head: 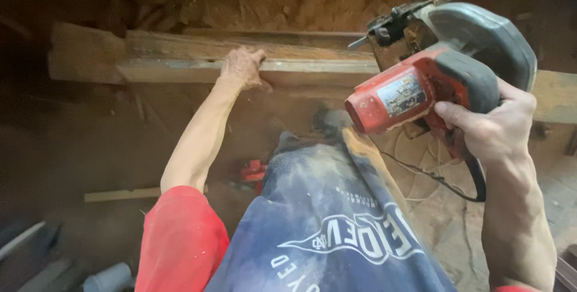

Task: The person uses a circular saw to cut a long wooden plank into shorter pieces, then uses an electric planer to smooth the surface of the plank. The person handles the wood and tools directly, moving the plank and adjusting the tools as needed.

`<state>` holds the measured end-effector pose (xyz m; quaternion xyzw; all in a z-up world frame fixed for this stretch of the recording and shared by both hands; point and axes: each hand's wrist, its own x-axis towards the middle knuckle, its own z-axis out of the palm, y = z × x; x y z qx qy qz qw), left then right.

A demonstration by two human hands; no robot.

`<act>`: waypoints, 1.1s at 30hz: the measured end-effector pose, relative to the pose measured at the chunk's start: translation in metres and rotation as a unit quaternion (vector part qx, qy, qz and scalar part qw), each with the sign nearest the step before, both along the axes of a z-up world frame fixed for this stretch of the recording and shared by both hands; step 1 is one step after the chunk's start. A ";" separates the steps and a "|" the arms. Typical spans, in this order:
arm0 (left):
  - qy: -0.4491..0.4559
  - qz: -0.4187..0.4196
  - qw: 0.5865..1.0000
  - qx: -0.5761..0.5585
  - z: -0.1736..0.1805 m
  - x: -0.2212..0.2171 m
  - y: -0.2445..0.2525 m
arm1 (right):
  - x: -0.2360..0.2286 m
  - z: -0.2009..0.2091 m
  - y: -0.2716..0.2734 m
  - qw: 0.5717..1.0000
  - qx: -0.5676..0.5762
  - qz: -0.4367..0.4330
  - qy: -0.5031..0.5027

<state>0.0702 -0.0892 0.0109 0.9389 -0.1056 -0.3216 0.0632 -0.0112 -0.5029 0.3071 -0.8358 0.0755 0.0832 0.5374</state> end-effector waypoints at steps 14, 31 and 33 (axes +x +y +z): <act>0.076 -0.046 0.996 0.024 0.012 0.035 -0.105 | 0.090 -0.010 -0.083 0.992 -0.065 0.106 -0.007; -0.142 -0.033 0.988 -0.051 -0.024 0.019 -0.115 | 0.072 -0.011 -0.094 0.995 -0.056 0.071 0.042; -0.176 -0.042 0.982 -0.057 -0.023 0.016 -0.106 | 0.061 -0.010 -0.094 0.994 -0.081 0.056 0.040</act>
